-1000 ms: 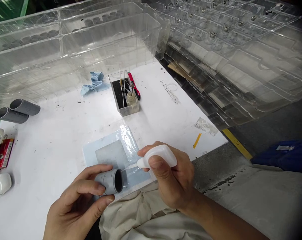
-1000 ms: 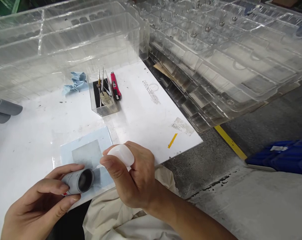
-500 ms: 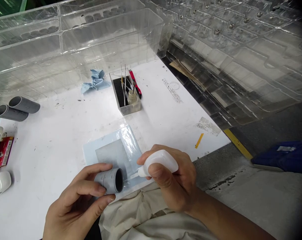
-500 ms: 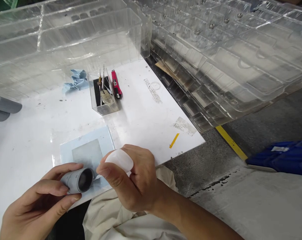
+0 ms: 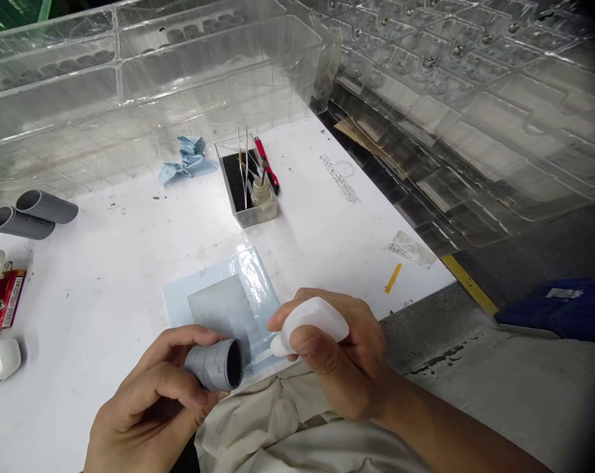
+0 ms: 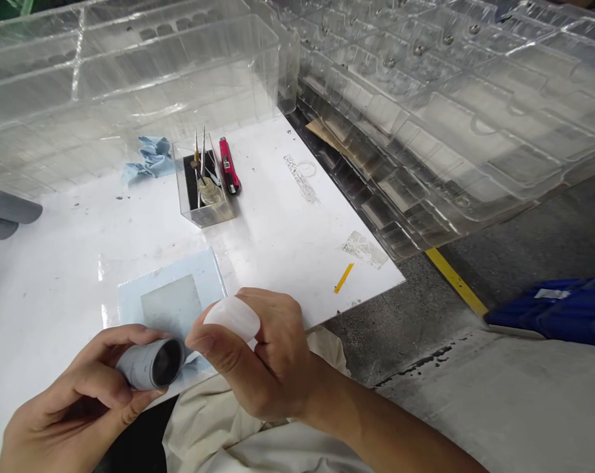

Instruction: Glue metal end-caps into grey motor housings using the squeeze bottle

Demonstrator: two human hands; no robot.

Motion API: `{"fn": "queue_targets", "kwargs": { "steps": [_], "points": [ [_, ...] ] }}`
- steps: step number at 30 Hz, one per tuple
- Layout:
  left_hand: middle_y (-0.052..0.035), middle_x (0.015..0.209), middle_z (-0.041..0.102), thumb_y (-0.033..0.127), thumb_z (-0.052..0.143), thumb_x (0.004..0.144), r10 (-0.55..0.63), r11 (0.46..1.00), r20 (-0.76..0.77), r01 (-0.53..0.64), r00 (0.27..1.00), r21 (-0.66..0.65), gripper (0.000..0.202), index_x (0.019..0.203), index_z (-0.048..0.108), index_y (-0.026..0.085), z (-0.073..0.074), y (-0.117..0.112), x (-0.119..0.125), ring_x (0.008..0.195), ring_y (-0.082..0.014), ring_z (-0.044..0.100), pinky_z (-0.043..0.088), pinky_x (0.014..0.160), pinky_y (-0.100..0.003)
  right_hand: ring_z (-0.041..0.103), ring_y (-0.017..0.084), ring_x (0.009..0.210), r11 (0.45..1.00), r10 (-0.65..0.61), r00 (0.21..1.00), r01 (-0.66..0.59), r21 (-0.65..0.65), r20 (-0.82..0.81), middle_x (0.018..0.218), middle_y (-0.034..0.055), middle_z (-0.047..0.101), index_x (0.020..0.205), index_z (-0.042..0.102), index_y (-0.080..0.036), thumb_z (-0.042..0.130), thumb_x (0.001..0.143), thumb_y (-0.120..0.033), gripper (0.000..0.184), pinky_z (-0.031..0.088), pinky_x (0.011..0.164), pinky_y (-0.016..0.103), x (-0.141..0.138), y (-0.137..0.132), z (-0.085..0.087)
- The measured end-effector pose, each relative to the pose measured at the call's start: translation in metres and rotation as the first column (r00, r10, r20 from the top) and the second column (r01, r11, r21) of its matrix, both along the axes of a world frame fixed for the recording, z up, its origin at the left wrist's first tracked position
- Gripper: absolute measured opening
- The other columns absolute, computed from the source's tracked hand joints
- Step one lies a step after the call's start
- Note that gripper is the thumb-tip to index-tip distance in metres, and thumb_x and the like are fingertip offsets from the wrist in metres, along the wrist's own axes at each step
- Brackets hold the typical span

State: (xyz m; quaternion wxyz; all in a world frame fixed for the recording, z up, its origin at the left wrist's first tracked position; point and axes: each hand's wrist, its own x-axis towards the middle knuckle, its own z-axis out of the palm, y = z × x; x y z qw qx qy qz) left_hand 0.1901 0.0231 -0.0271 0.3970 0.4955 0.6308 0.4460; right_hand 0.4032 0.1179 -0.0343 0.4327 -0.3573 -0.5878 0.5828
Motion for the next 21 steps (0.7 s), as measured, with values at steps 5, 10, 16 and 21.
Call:
{"fn": "queue_targets", "kwargs": {
  "steps": [5,10,16,21],
  "points": [
    [-0.0007,0.118,0.067,0.011,0.076,0.085,0.000,1.000,-0.005,0.000,1.000,-0.001,0.027,0.067,0.065,0.026,0.0006,0.0004,0.0006,0.104,-0.0181,0.068,0.059,0.080,-0.020,0.062,0.015,0.054,1.000,-0.001,1.000,0.001,0.003,-0.013,0.065,0.0002,0.063,0.085,0.077,-0.023,0.058,0.100,-0.051,0.037,0.046,0.049,0.029,0.0001,-0.0004,-0.0011],
    [0.0004,0.118,0.068,0.012,0.076,0.086,0.009,1.000,-0.017,-0.009,1.000,0.004,0.027,0.066,0.063,0.026,0.0010,0.0006,0.0024,0.101,-0.0160,0.067,0.058,0.077,-0.018,0.057,0.013,0.052,0.995,-0.013,1.000,0.013,0.101,-0.004,0.059,-0.0010,0.060,0.080,0.075,-0.021,0.060,0.100,-0.047,0.036,0.046,0.051,0.028,-0.0013,0.0013,0.0013],
    [-0.0036,0.117,0.068,0.015,0.079,0.085,0.025,1.000,-0.021,-0.025,0.999,-0.005,0.027,0.065,0.064,0.025,-0.0002,-0.0008,0.0009,0.102,-0.0202,0.067,0.060,0.077,-0.023,0.057,0.013,0.050,0.988,-0.091,0.993,0.081,0.130,0.074,0.056,-0.0020,0.059,0.075,0.073,-0.023,0.058,0.100,-0.045,0.036,0.047,0.050,0.028,-0.0039,0.0017,0.0031],
    [-0.0013,0.119,0.068,0.015,0.078,0.085,0.007,1.000,-0.022,-0.008,1.000,-0.013,0.026,0.066,0.064,0.026,0.0006,0.0005,0.0002,0.105,-0.0189,0.068,0.058,0.081,-0.021,0.060,0.015,0.052,0.984,-0.177,0.984,0.177,0.022,0.019,0.062,0.0009,0.065,0.084,0.077,-0.022,0.063,0.097,-0.052,0.036,0.047,0.048,0.029,-0.0052,-0.0039,-0.0026]
  ]
}}
